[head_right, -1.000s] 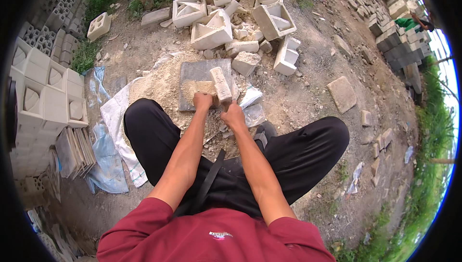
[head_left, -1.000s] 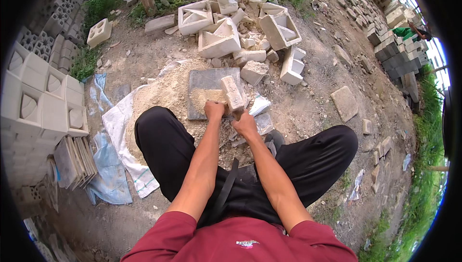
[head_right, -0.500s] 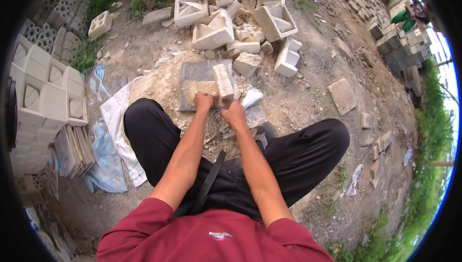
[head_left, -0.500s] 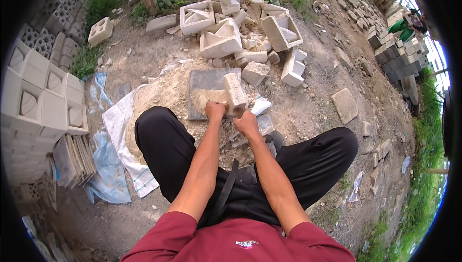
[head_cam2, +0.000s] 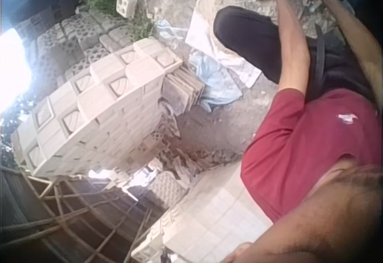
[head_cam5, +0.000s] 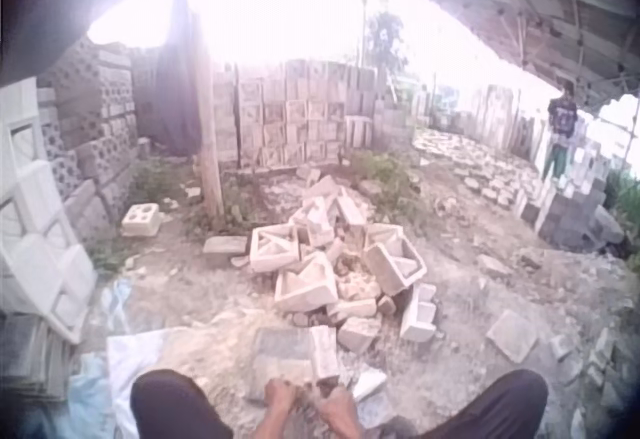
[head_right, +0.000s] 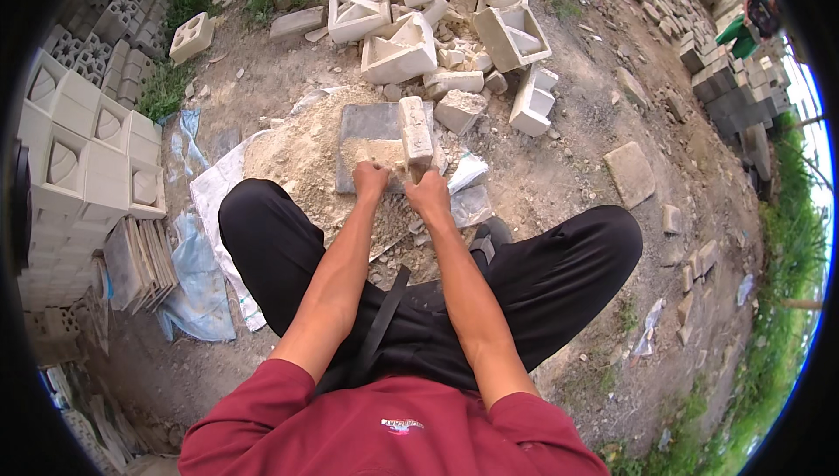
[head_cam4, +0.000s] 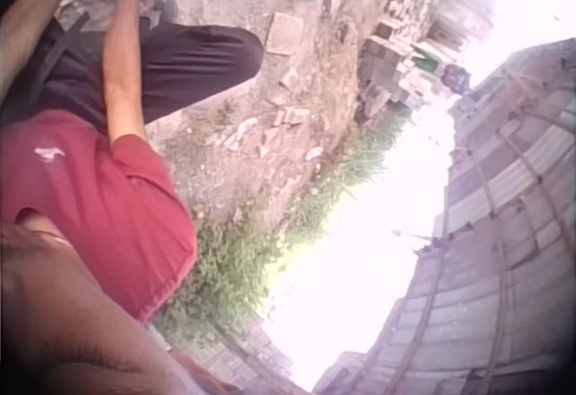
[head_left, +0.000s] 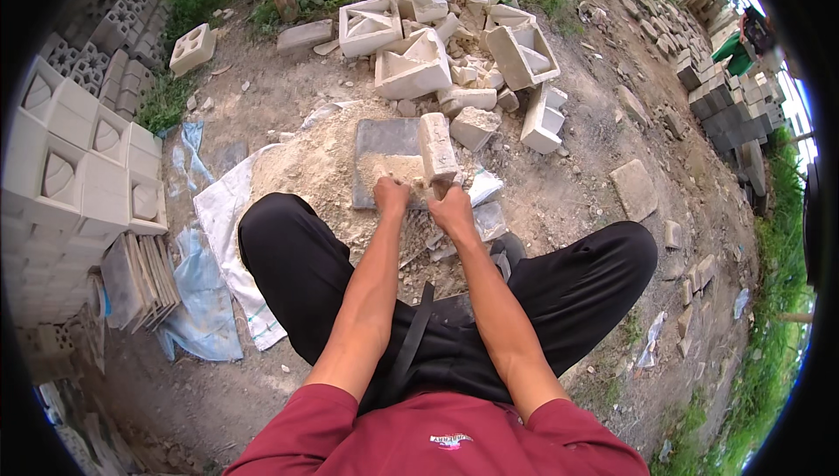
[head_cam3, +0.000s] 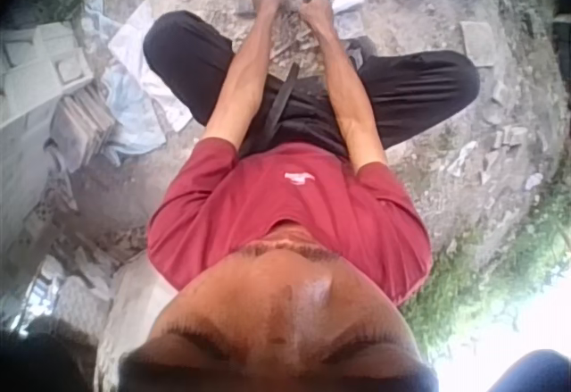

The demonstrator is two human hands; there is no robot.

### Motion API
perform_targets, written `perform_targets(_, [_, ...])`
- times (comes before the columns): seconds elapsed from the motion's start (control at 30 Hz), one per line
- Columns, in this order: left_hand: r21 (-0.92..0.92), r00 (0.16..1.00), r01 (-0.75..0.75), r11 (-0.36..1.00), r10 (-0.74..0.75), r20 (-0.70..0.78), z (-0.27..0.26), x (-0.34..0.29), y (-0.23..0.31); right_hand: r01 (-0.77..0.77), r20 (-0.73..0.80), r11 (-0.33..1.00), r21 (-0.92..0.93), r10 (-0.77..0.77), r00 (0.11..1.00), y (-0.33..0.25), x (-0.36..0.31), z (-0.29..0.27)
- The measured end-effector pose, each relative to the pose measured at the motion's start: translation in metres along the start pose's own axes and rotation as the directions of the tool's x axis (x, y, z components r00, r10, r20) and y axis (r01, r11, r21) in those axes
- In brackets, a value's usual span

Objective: The person shapes a concrete block by hitting it with a wooden mallet and using a metal tool to chip fragments. They rotate the block on a stone slab and pick away small pieces by hand.

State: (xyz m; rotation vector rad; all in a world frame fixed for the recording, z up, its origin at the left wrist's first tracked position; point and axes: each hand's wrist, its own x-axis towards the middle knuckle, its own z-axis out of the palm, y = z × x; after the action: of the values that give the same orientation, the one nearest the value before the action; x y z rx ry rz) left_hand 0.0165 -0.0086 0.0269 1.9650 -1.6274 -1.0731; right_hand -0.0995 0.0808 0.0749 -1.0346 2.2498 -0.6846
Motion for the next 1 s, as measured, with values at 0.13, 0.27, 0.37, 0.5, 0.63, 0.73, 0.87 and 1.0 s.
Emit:
perform_targets(0.13, [0.027,0.999,-0.013,1.000,0.012,0.047,-0.006,-0.003,-0.003,0.042,-0.072,0.996,0.074,-0.037,0.997,-0.012,-0.015,0.007])
perform_targets(0.27, [-0.033,0.992,-0.121,0.992,0.122,0.031,0.004,-0.006,-0.002,0.037,-0.013,0.999,-0.010,-0.037,0.999,0.010,-0.014,0.015])
perform_targets(0.37, [-0.059,0.964,-0.267,0.962,0.265,-0.036,0.013,0.002,-0.017,0.045,0.040,0.999,-0.018,-0.044,0.998,0.000,-0.011,0.010])
perform_targets(0.5, [0.005,0.958,-0.285,0.959,0.285,0.035,0.018,0.004,-0.016,0.068,-0.018,0.994,0.081,-0.067,0.998,-0.018,-0.020,0.005])
perform_targets(0.63, [-0.023,0.965,-0.258,0.966,0.258,0.041,0.023,-0.003,-0.007,0.064,0.005,0.996,-0.054,-0.064,0.998,0.000,-0.023,0.012])
perform_targets(0.73, [-0.011,0.968,-0.247,0.969,0.247,0.045,0.024,-0.002,-0.008,0.059,0.066,0.996,-0.070,-0.054,0.996,0.008,-0.014,0.008])
perform_targets(0.87, [0.025,0.953,-0.302,0.953,0.303,-0.027,0.027,0.004,-0.019,0.042,0.005,0.999,0.009,-0.042,0.999,-0.011,-0.017,0.001])
perform_targets(1.0, [0.027,0.955,-0.290,0.957,0.291,-0.062,0.030,0.004,-0.019,0.077,-0.062,0.992,0.096,-0.071,0.996,-0.012,-0.024,0.007])
